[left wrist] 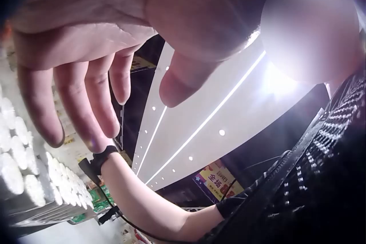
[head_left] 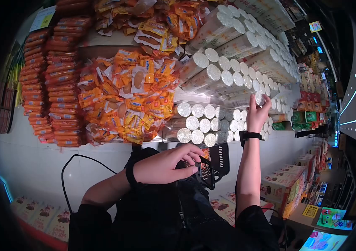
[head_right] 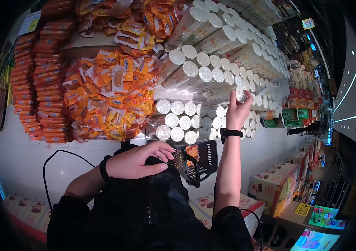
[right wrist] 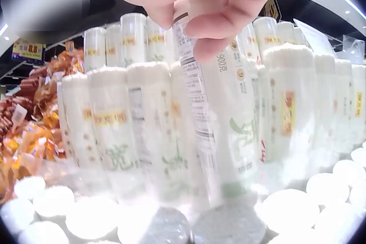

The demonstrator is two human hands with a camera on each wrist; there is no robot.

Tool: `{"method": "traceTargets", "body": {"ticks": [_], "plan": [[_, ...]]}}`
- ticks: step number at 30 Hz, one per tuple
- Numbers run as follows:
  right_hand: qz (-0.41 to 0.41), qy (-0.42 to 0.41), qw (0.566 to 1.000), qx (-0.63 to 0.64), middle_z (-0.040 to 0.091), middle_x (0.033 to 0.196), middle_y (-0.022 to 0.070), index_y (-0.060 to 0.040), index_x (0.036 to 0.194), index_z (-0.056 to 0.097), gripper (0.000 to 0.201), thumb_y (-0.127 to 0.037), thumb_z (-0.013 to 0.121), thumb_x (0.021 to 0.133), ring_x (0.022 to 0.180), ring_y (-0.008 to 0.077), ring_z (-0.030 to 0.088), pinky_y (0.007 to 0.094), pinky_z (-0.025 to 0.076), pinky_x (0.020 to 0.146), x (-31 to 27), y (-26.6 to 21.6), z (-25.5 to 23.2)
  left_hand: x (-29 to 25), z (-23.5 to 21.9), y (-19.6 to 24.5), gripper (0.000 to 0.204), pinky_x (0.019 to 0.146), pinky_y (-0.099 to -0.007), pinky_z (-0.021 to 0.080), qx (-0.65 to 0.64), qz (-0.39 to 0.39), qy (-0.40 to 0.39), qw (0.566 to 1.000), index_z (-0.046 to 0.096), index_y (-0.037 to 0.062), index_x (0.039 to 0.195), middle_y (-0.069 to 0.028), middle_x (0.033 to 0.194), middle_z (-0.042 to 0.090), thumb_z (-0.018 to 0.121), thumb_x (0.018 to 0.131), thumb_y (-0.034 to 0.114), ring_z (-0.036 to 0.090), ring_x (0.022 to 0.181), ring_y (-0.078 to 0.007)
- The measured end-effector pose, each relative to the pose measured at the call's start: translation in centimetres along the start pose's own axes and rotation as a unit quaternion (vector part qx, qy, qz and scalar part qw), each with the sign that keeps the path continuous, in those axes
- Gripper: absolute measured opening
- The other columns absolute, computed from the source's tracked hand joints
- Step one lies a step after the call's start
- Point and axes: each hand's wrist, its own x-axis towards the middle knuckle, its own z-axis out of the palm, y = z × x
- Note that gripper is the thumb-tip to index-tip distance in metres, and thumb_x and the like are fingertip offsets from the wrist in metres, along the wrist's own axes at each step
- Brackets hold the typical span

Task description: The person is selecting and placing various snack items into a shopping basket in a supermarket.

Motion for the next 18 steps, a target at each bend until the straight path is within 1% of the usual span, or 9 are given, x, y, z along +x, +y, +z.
{"method": "traceTargets", "body": {"ticks": [3, 4, 5, 7, 8, 11, 14, 15, 18], "plan": [[0.016, -0.012, 0.998, -0.055, 0.075, 0.09, 0.0178, 0.0, 0.14, 0.052, 0.059, -0.034, 0.081, 0.102, 0.073, 0.0243, 0.072, 0.0401, 0.056, 0.072, -0.5, 1.2, 1.8, -1.1, -1.4, 0.0, 0.046, 0.111, -0.0376, 0.052, -0.012, -0.023, 0.006, 1.0, 0.051, -0.0013, 0.147, -0.0136, 0.134, 0.067, 0.069, 0.106, 0.009, 0.067, 0.126, -0.021], [-0.007, -0.001, 0.996, -0.091, 0.075, 0.098, 0.023, 0.0009, 0.141, 0.051, 0.058, -0.034, 0.079, 0.103, 0.077, 0.0311, 0.075, 0.0415, 0.058, 0.076, -0.5, 2.0, 2.5, -1.2, -1.7, -0.2, 0.045, 0.111, -0.0376, 0.052, -0.017, -0.022, 0.011, 1.0, 0.051, -0.0012, 0.147, -0.0136, 0.134, 0.067, 0.069, 0.107, 0.009, 0.067, 0.126, -0.0208], [-0.022, 0.018, 0.996, -0.079, 0.072, 0.115, 0.029, 0.0015, 0.141, 0.052, 0.056, -0.033, 0.076, 0.104, 0.09, 0.0395, 0.077, 0.0452, 0.059, 0.08, -0.5, 2.9, 3.0, -1.5, -1.9, -0.6, 0.045, 0.111, -0.0375, 0.052, -0.022, -0.022, 0.011, 0.999, 0.051, -0.0012, 0.147, -0.0137, 0.135, 0.067, 0.069, 0.107, 0.009, 0.067, 0.126, -0.0207], [-0.117, 0.066, 0.966, -0.22, 0.064, 0.136, 0.0284, 0.0006, 0.14, 0.054, 0.055, -0.034, 0.075, 0.103, 0.1, 0.0426, 0.075, 0.049, 0.06, 0.082, 0.2, 3.4, 3.2, -1.4, -2.3, -0.9, 0.044, 0.111, -0.0369, 0.052, -0.03, -0.023, 0.007, 0.999, 0.052, -0.001, 0.146, -0.0133, 0.134, 0.066, 0.069, 0.107, 0.009, 0.067, 0.125, -0.0197], [-0.138, 0.061, 0.955, -0.254, 0.057, 0.144, 0.0232, -0.0033, 0.139, 0.057, 0.051, -0.033, 0.074, 0.102, 0.107, 0.0434, 0.072, 0.0507, 0.06, 0.084, 0.1, 3.0, 3.0, -1.5, -2.4, -0.8, 0.043, 0.111, -0.0363, 0.052, -0.034, -0.026, 0.005, 0.999, 0.052, -0.0009, 0.146, -0.0129, 0.134, 0.066, 0.069, 0.108, 0.01, 0.067, 0.124, -0.0188], [-0.069, 0.014, 0.964, -0.256, 0.059, 0.143, 0.0184, -0.0082, 0.133, 0.063, 0.039, -0.028, 0.075, 0.101, 0.119, 0.0395, 0.068, 0.048, 0.06, 0.094, -0.4, -1.3, 2.4, -1.4, -2.9, -0.6, 0.043, 0.111, -0.0355, 0.05, -0.048, -0.043, -0.011, 0.998, 0.052, -0.0001, 0.146, -0.0121, 0.135, 0.065, 0.068, 0.108, 0.011, 0.066, 0.125, -0.0178], [-0.16, 0.044, 0.95, -0.264, 0.057, 0.151, 0.0125, -0.0072, 0.139, 0.06, 0.045, -0.016, 0.078, 0.098, 0.107, 0.0358, 0.073, 0.0462, 0.061, 0.086, -0.2, 1.3, 3.3, -0.9, -3.0, -0.8, 0.043, 0.111, -0.0355, 0.05, -0.046, -0.053, -0.033, 0.997, 0.052, 0.0004, 0.147, -0.0116, 0.135, 0.065, 0.068, 0.108, 0.011, 0.066, 0.125, -0.0178], [-0.091, 0.001, 0.967, -0.239, 0.055, 0.155, 0.0125, -0.0082, 0.145, 0.055, 0.054, -0.013, 0.079, 0.096, 0.1, 0.0352, 0.074, 0.0453, 0.062, 0.083, -0.4, 1.3, 3.3, -0.7, -3.0, -0.8, 0.043, 0.112, -0.0357, 0.051, -0.046, -0.054, -0.043, 0.997, 0.052, -0.0001, 0.147, -0.012, 0.136, 0.065, 0.068, 0.108, 0.009, 0.066, 0.126, -0.0179], [-0.122, 0.003, 0.97, -0.212, 0.048, 0.162, 0.0139, -0.0106, 0.154, 0.046, 0.068, -0.008, 0.078, 0.095, 0.088, 0.0333, 0.074, 0.0438, 0.062, 0.08, -1.0, 1.6, 3.2, 0.1, -3.0, -1.0, 0.042, 0.113, -0.0361, 0.051, -0.046, -0.051, -0.067, 0.995, 0.052, -0.0011, 0.147, -0.013, 0.138, 0.065, 0.067, 0.108, 0.006, 0.065, 0.128, -0.0183]]}}
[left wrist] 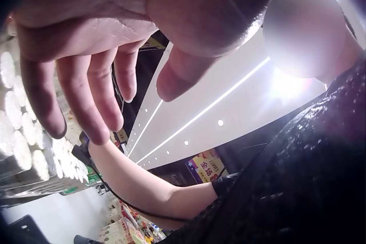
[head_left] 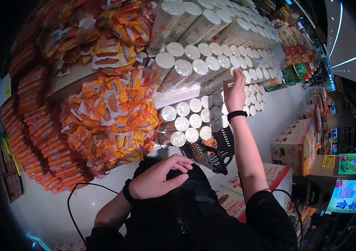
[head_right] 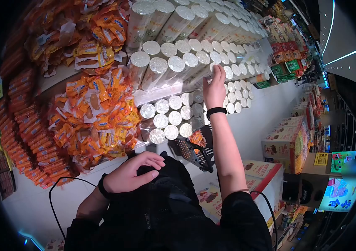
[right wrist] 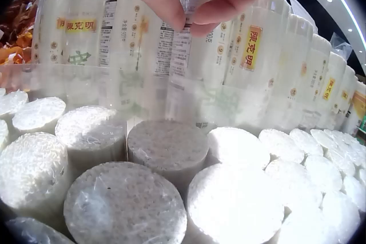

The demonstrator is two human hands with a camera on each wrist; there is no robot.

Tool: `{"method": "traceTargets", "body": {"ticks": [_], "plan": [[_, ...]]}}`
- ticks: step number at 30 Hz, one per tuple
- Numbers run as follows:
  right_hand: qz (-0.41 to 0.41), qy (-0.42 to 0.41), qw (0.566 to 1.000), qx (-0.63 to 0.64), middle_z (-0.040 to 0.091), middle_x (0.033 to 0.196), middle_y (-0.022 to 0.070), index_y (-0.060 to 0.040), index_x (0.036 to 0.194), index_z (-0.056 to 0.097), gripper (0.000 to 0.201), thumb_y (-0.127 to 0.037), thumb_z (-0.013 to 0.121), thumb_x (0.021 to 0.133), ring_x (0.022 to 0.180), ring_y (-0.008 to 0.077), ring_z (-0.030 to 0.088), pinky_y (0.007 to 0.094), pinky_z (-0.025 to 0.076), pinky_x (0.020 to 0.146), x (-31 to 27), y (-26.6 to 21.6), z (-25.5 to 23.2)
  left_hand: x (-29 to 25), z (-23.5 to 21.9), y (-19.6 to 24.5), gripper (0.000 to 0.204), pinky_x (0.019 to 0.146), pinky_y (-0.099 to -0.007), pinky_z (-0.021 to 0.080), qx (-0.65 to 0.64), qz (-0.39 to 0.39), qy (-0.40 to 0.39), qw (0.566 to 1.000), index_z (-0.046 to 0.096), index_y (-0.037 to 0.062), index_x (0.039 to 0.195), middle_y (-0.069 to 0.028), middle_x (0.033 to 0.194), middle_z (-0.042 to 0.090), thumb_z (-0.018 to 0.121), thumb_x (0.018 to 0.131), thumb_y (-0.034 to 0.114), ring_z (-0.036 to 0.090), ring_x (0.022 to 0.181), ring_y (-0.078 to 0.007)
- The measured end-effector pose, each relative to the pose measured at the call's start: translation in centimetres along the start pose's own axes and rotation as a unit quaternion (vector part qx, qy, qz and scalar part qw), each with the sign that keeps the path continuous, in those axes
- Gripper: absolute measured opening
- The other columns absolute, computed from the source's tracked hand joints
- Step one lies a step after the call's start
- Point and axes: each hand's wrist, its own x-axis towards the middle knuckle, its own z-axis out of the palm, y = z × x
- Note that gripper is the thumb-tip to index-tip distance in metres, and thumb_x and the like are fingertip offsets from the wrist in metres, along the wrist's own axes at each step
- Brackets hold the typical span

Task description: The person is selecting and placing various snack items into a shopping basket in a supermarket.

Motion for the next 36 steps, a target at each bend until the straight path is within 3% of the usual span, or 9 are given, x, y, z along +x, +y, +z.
{"method": "traceTargets", "body": {"ticks": [5, 7, 10, 19, 24, 26, 27, 33, 36], "plan": [[0.043, -0.124, 0.989, 0.068, 0.035, 0.174, 0.0178, -0.0144, 0.171, 0.028, 0.089, -0.004, 0.075, 0.096, 0.095, 0.0309, 0.077, 0.0383, 0.065, 0.08, -0.7, -0.4, -2.5, 1.0, 0.2, -0.3, 0.042, 0.112, -0.0361, 0.051, 0.003, -0.013, -0.01, 1.0, 0.052, -0.0012, 0.146, -0.0136, 0.138, 0.065, 0.066, 0.108, 0.006, 0.066, 0.126, -0.0184], [-0.044, -0.077, 0.994, 0.062, 0.03, 0.177, 0.0177, -0.014, 0.173, 0.026, 0.089, -0.004, 0.073, 0.098, 0.104, 0.0286, 0.078, 0.0353, 0.065, 0.081, -1.3, 0.9, -2.6, 1.5, 0.2, -0.2, 0.038, 0.11, -0.0355, 0.052, 0.021, -0.023, -0.015, 0.999, 0.053, -0.0013, 0.144, -0.0127, 0.135, 0.066, 0.066, 0.109, 0.007, 0.067, 0.124, -0.0173], [0.023, -0.081, 0.988, 0.129, 0.027, 0.179, 0.0168, -0.0126, 0.173, 0.027, 0.083, -0.005, 0.069, 0.102, 0.114, 0.0264, 0.075, 0.0332, 0.065, 0.081, -4.2, 0.6, -4.6, 2.5, 0.9, -1.2, 0.036, 0.11, -0.0344, 0.052, 0.019, -0.052, 0.012, 0.998, 0.054, -0.002, 0.143, -0.0117, 0.133, 0.067, 0.064, 0.11, 0.008, 0.067, 0.122, -0.0153], [0.171, -0.129, 0.964, 0.155, 0.06, 0.121, 0.0184, 0.0028, 0.133, 0.057, 0.032, -0.006, 0.066, 0.104, 0.1, 0.0321, 0.07, 0.0405, 0.059, 0.087, -22.6, 10.0, -4.5, 5.6, 6.6, -1.9, 0.036, 0.11, -0.0332, 0.051, -0.009, -0.073, 0.139, 0.988, 0.053, -0.0004, 0.144, -0.0131, 0.133, 0.067, 0.06, 0.109, 0.004, 0.065, 0.122, -0.0136], [0.14, -0.279, 0.944, 0.105, 0.056, 0.126, 0.0315, 0.0051, 0.129, 0.057, 0.046, -0.02, 0.077, 0.096, 0.12, 0.0538, 0.058, 0.0564, 0.051, 0.103, -36.1, 16.8, 0.0, 8.8, 11.2, -2.5, 0.033, 0.107, -0.0339, 0.054, -0.02, -0.049, 0.242, 0.969, 0.054, 0.0012, 0.141, -0.0113, 0.127, 0.072, 0.062, 0.11, 0.006, 0.07, 0.117, -0.0184], [0.114, -0.382, 0.915, 0.062, 0.063, 0.126, 0.0304, -0.0052, 0.136, 0.057, 0.046, -0.013, 0.073, 0.094, 0.118, 0.0507, 0.064, 0.0565, 0.054, 0.1, -39.9, 19.8, 0.5, 10.2, 13.3, -2.3, 0.032, 0.105, -0.0331, 0.054, -0.012, -0.062, 0.255, 0.965, 0.055, 0.001, 0.14, -0.0116, 0.128, 0.072, 0.062, 0.11, 0.006, 0.07, 0.116, -0.0186], [0.162, -0.459, 0.87, 0.081, 0.065, 0.126, 0.0297, -0.0105, 0.139, 0.057, 0.048, -0.01, 0.072, 0.093, 0.116, 0.0488, 0.067, 0.0556, 0.056, 0.098, -40.4, 21.4, 1.1, 11.1, 14.1, -2.1, 0.031, 0.104, -0.0328, 0.054, -0.005, -0.062, 0.26, 0.964, 0.056, 0.0009, 0.14, -0.0118, 0.129, 0.072, 0.062, 0.11, 0.006, 0.07, 0.116, -0.0187], [0.149, -0.428, 0.858, 0.243, 0.074, 0.099, 0.0275, -0.0098, 0.14, 0.058, 0.046, -0.005, 0.063, 0.095, 0.096, 0.0438, 0.076, 0.0527, 0.06, 0.088, -40.1, 25.5, 3.7, 14.9, 19.9, -4.4, 0.026, 0.105, -0.035, 0.054, 0.017, -0.038, 0.253, 0.967, 0.057, -0.0005, 0.135, -0.0135, 0.122, 0.074, 0.059, 0.109, 0.0, 0.071, 0.113, -0.0192], [0.229, -0.448, 0.809, 0.305, 0.074, 0.119, 0.0279, -0.0105, 0.137, 0.063, 0.043, -0.008, 0.063, 0.095, 0.112, 0.0478, 0.072, 0.055, 0.057, 0.099, -40.2, 25.9, 3.6, 17.2, 23.1, -5.2, 0.027, 0.105, -0.0365, 0.054, 0.042, -0.046, 0.254, 0.965, 0.056, -0.001, 0.136, -0.015, 0.122, 0.074, 0.057, 0.109, -0.003, 0.071, 0.111, -0.0201]]}}
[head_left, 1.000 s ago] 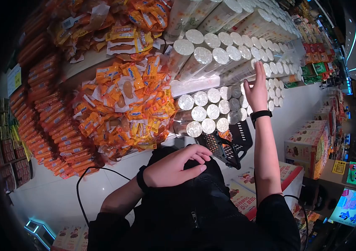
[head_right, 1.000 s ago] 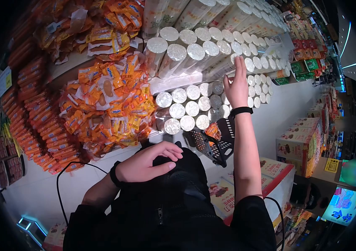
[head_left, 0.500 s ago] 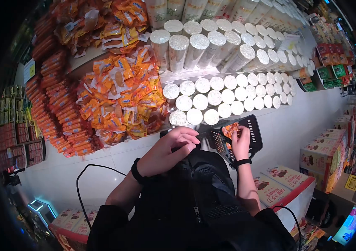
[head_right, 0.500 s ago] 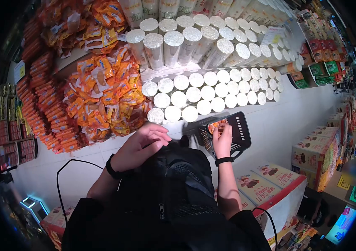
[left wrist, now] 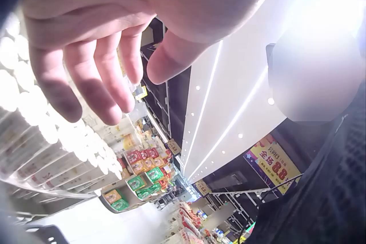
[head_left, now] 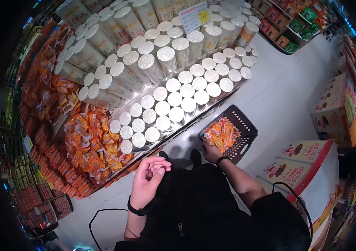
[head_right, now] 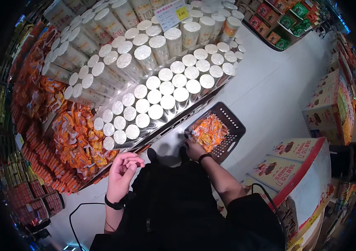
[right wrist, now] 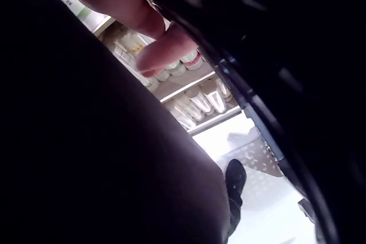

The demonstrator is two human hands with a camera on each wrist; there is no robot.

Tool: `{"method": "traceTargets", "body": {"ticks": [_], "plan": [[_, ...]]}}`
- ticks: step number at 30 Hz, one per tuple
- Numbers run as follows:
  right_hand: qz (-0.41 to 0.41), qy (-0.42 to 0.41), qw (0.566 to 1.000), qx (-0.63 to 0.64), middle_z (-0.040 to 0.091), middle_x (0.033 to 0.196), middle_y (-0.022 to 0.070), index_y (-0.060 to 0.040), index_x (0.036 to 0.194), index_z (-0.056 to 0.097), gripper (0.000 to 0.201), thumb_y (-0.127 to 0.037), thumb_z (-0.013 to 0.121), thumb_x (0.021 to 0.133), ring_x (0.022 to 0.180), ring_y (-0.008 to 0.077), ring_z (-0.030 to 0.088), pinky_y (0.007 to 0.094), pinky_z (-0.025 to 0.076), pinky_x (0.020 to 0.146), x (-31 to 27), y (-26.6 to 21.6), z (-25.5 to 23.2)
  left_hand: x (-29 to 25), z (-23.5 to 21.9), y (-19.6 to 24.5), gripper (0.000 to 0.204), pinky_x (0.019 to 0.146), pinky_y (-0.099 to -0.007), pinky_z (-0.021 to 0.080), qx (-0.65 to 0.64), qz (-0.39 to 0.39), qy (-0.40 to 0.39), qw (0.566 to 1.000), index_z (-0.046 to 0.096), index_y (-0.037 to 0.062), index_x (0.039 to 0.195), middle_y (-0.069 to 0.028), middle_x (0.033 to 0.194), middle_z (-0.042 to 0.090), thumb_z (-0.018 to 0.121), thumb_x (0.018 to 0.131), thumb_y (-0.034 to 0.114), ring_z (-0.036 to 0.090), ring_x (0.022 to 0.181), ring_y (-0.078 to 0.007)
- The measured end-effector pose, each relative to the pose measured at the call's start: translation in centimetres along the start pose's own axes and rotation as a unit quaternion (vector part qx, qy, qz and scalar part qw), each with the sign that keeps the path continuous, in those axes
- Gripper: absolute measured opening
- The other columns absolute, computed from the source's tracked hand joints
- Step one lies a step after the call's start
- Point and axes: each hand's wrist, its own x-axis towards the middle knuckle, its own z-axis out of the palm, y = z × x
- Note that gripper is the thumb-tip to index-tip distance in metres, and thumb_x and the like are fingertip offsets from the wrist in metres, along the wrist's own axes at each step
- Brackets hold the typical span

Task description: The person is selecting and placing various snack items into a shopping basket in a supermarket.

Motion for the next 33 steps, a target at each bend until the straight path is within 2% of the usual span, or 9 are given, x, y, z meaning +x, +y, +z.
{"method": "traceTargets", "body": {"ticks": [5, 8, 11, 14, 19, 20, 23, 24, 33], "plan": [[-0.084, 0.053, 0.995, -0.02, 0.074, 0.118, 0.0246, -0.0088, 0.136, 0.064, 0.039, -0.004, 0.06, 0.096, 0.115, 0.0465, 0.071, 0.0529, 0.057, 0.101, 0.6, 1.9, 0.6, -0.7, 4.0, -1.1, 0.027, 0.105, -0.0335, 0.053, 0.002, -0.029, -0.001, 1.0, 0.057, 0.0005, 0.138, -0.0145, 0.126, 0.073, 0.058, 0.11, 0.0, 0.071, 0.115, -0.0191], [-0.01, -0.006, 0.999, 0.043, 0.075, 0.116, 0.0247, -0.0098, 0.136, 0.062, 0.041, -0.004, 0.061, 0.095, 0.112, 0.0462, 0.072, 0.0529, 0.058, 0.097, 0.9, 1.9, 0.9, -0.7, 4.8, -0.9, 0.027, 0.105, -0.0308, 0.052, 0.003, -0.037, -0.011, 0.999, 0.057, 0.0012, 0.138, -0.0107, 0.128, 0.072, 0.059, 0.111, 0.002, 0.068, 0.116, -0.0146], [-0.026, -0.015, 0.999, 0.02, 0.076, 0.102, 0.0259, -0.012, 0.136, 0.06, 0.043, -0.002, 0.06, 0.094, 0.097, 0.0439, 0.076, 0.0543, 0.06, 0.087, 1.2, 2.6, 0.8, -0.7, 4.3, -1.2, 0.028, 0.104, -0.0283, 0.051, 0.011, -0.028, 0.001, 1.0, 0.057, 0.0012, 0.139, -0.0088, 0.127, 0.071, 0.058, 0.111, 0.001, 0.067, 0.114, -0.0117], [-0.006, -0.036, 0.998, 0.047, 0.075, 0.091, 0.0255, -0.0131, 0.137, 0.059, 0.045, -0.001, 0.058, 0.094, 0.082, 0.0407, 0.078, 0.0535, 0.061, 0.075, 0.8, 1.1, -0.4, -0.1, 1.6, -4.2, 0.029, 0.103, -0.0278, 0.052, 0.105, 0.005, 0.111, 0.988, 0.058, 0.0006, 0.139, -0.0072, 0.124, 0.071, 0.061, 0.11, 0.002, 0.066, 0.111, -0.0102], [-0.006, -0.043, 0.998, 0.049, 0.074, 0.088, 0.0175, -0.0151, 0.141, 0.056, 0.043, -0.007, 0.064, 0.099, 0.065, 0.0269, 0.076, 0.0414, 0.062, 0.058, 1.0, 2.3, 0.3, 0.3, -6.1, -8.0, 0.043, 0.102, -0.0333, 0.055, 0.352, 0.057, 0.353, 0.865, 0.052, 0.0015, 0.143, -0.0127, 0.134, 0.059, 0.07, 0.103, 0.004, 0.066, 0.114, -0.0187], [-0.002, -0.047, 0.997, 0.06, 0.073, 0.088, 0.0165, -0.0153, 0.14, 0.056, 0.042, -0.007, 0.064, 0.1, 0.065, 0.0262, 0.075, 0.041, 0.061, 0.057, 0.7, 1.9, 0.2, 0.6, -7.9, -8.1, 0.059, 0.11, -0.042, 0.052, 0.442, 0.06, 0.348, 0.825, 0.048, -0.0009, 0.147, -0.0206, 0.143, 0.052, 0.079, 0.098, 0.011, 0.061, 0.127, -0.0305], [0.023, -0.037, 0.997, 0.063, 0.071, 0.075, 0.014, -0.0188, 0.137, 0.059, 0.045, -0.002, 0.06, 0.095, 0.064, 0.0289, 0.075, 0.0452, 0.06, 0.061, 1.0, 1.1, 0.5, 2.5, -11.1, -9.5, 0.075, 0.12, -0.0489, 0.043, 0.554, 0.075, 0.358, 0.748, 0.046, -0.0047, 0.148, -0.026, 0.146, 0.048, 0.086, 0.091, 0.021, 0.051, 0.137, -0.0418], [0.003, -0.035, 0.998, 0.052, 0.07, 0.073, 0.0119, -0.0201, 0.136, 0.059, 0.041, -0.005, 0.06, 0.098, 0.064, 0.0278, 0.075, 0.0437, 0.059, 0.06, 1.0, 1.5, 0.7, 3.0, -12.7, -10.8, 0.085, 0.124, -0.0515, 0.036, 0.525, 0.059, 0.347, 0.775, 0.044, -0.0071, 0.149, -0.0291, 0.148, 0.046, 0.09, 0.087, 0.028, 0.043, 0.143, -0.0465], [0.011, -0.03, 0.998, 0.052, 0.07, 0.084, 0.0129, -0.0178, 0.138, 0.056, 0.04, -0.006, 0.064, 0.101, 0.066, 0.0232, 0.075, 0.0392, 0.059, 0.056, 0.8, 1.6, 1.4, 5.0, -14.8, -14.2, 0.072, 0.116, -0.0499, 0.045, 0.477, 0.041, 0.321, 0.817, 0.044, -0.006, 0.144, -0.0292, 0.142, 0.05, 0.084, 0.09, 0.018, 0.052, 0.135, -0.0464]]}}
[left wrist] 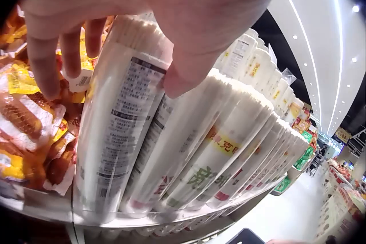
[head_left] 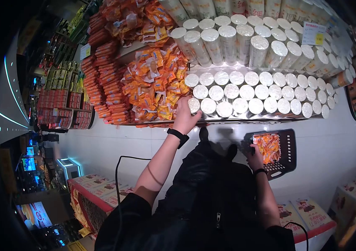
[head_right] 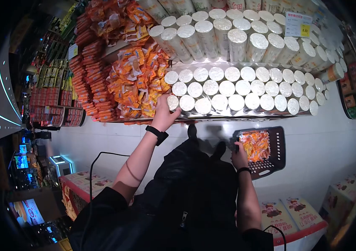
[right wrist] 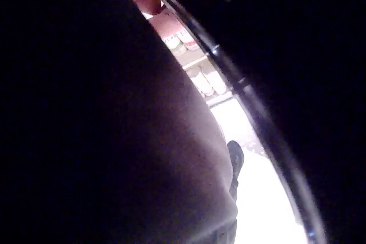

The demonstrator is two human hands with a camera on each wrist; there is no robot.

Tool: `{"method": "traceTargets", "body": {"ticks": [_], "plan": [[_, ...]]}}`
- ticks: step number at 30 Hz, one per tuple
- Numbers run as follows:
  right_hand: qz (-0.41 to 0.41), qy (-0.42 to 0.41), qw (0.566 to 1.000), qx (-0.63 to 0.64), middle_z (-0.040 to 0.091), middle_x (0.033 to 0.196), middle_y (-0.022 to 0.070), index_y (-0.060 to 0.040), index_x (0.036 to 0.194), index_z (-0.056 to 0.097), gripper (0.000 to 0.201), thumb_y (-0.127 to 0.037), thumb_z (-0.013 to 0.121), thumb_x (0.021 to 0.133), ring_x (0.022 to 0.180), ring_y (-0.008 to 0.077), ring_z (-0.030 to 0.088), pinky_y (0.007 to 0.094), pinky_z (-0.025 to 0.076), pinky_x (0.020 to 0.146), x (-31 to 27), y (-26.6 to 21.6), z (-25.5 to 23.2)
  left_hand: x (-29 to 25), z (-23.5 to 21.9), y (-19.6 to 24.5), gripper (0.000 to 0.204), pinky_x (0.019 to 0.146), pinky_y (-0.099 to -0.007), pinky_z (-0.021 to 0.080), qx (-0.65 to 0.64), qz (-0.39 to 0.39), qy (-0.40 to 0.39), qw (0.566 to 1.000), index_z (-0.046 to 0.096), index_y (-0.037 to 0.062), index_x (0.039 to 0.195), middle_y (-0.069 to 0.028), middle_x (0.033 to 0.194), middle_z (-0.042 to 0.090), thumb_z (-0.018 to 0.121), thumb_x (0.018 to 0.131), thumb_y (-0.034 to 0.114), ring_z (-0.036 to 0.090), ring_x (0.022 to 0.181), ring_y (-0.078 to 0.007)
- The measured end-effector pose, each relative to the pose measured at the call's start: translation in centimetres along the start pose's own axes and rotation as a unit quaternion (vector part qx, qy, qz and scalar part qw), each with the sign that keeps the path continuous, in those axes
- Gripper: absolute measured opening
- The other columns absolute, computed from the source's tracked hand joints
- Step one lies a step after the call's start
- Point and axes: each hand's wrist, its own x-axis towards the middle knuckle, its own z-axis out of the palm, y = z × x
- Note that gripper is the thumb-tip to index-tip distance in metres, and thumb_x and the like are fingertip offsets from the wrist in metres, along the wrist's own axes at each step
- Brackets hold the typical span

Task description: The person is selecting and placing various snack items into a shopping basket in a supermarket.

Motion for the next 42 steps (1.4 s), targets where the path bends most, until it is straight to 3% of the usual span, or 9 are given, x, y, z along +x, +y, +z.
{"method": "traceTargets", "body": {"ticks": [10, 14, 20, 22, 30, 34, 37, 38, 42], "plan": [[-0.06, 0.034, 0.994, -0.09, 0.074, 0.089, 0.0171, -0.0142, 0.138, 0.058, 0.042, 0.0, 0.063, 0.099, 0.072, 0.0287, 0.076, 0.0429, 0.06, 0.069, 0.6, -1.7, -0.3, 0.2, 0.4, -1.3, 0.069, 0.108, -0.0491, 0.05, -0.09, -0.027, -0.026, 0.995, 0.039, -0.0047, 0.145, -0.0311, 0.136, 0.06, 0.082, 0.097, 0.018, 0.062, 0.129, -0.0481], [0.004, 0.007, 0.997, -0.071, 0.074, 0.088, 0.0172, -0.0155, 0.139, 0.057, 0.044, -0.001, 0.063, 0.099, 0.077, 0.0322, 0.076, 0.0445, 0.059, 0.072, -1.4, -4.5, -0.8, -0.9, 0.0, -2.3, 0.066, 0.101, -0.0485, 0.055, -0.108, -0.034, -0.034, 0.993, 0.041, -0.0021, 0.143, -0.0301, 0.126, 0.068, 0.084, 0.095, 0.015, 0.068, 0.122, -0.0482], [-0.03, 0.023, 0.992, -0.124, 0.074, 0.103, 0.0276, -0.0187, 0.142, 0.055, 0.047, -0.01, 0.066, 0.097, 0.104, 0.0482, 0.072, 0.0553, 0.057, 0.094, -0.8, -1.8, -0.9, -1.1, -1.1, -5.0, 0.062, 0.103, -0.041, 0.055, -0.135, -0.019, -0.025, 0.99, 0.045, -0.0038, 0.144, -0.0209, 0.128, 0.067, 0.082, 0.097, 0.012, 0.069, 0.118, -0.0297], [-0.023, 0.023, 0.99, -0.135, 0.074, 0.108, 0.0271, -0.0186, 0.142, 0.055, 0.047, -0.011, 0.066, 0.097, 0.106, 0.0483, 0.072, 0.0547, 0.057, 0.096, -1.1, -1.8, -1.2, -1.8, -3.6, -1.8, 0.057, 0.109, -0.039, 0.052, -0.221, -0.082, -0.052, 0.97, 0.048, -0.001, 0.144, -0.0179, 0.134, 0.065, 0.081, 0.097, 0.007, 0.065, 0.125, -0.0257], [-0.025, 0.031, 0.995, -0.087, 0.075, 0.11, 0.0256, -0.01, 0.141, 0.056, 0.051, -0.008, 0.067, 0.091, 0.107, 0.0459, 0.074, 0.0529, 0.059, 0.092, -0.9, -1.3, -0.9, -5.8, -13.0, 5.2, 0.071, 0.12, -0.0424, 0.047, -0.278, -0.008, 0.009, 0.96, 0.05, 0.0027, 0.146, -0.0178, 0.146, 0.064, 0.087, 0.086, -0.001, 0.062, 0.137, -0.0282], [-0.062, 0.0, 0.993, -0.105, 0.074, 0.123, 0.0255, -0.0095, 0.146, 0.054, 0.057, -0.016, 0.073, 0.093, 0.117, 0.0444, 0.072, 0.0508, 0.058, 0.099, -0.9, -1.2, -1.8, -6.5, -16.0, 8.5, 0.084, 0.114, -0.046, 0.052, -0.324, 0.005, 0.065, 0.944, 0.046, 0.002, 0.155, -0.0199, 0.139, 0.066, 0.087, 0.089, 0.034, 0.065, 0.13, -0.0291], [0.004, -0.12, 0.982, -0.144, 0.068, 0.14, 0.0284, -0.0056, 0.155, 0.049, 0.073, -0.037, 0.076, 0.095, 0.13, 0.0439, 0.068, 0.0497, 0.054, 0.109, -0.9, -4.3, -4.8, -5.7, -15.4, 11.8, 0.098, 0.107, -0.0471, 0.055, -0.505, 0.021, 0.069, 0.86, 0.039, 0.0035, 0.163, -0.0163, 0.129, 0.064, 0.079, 0.091, 0.056, 0.065, 0.12, -0.028], [-0.064, -0.101, 0.972, -0.203, 0.068, 0.139, 0.0301, -0.0041, 0.154, 0.052, 0.074, -0.039, 0.076, 0.094, 0.129, 0.0453, 0.067, 0.0504, 0.054, 0.109, 0.5, -1.4, -4.0, -5.4, -14.7, 13.5, 0.102, 0.102, -0.0478, 0.056, -0.555, 0.0, 0.064, 0.83, 0.034, 0.0054, 0.168, -0.0131, 0.119, 0.06, 0.068, 0.094, 0.067, 0.063, 0.112, -0.0269], [-0.177, -0.034, 0.951, -0.249, 0.068, 0.127, 0.029, -0.0005, 0.136, 0.065, 0.049, -0.027, 0.074, 0.095, 0.12, 0.0475, 0.066, 0.0537, 0.054, 0.104, -1.9, -9.6, -6.4, -5.2, -14.4, 16.3, 0.099, 0.097, -0.0485, 0.06, -0.698, -0.061, -0.146, 0.698, 0.033, 0.0038, 0.168, -0.0167, 0.115, 0.062, 0.067, 0.093, 0.058, 0.069, 0.103, -0.0298]]}}
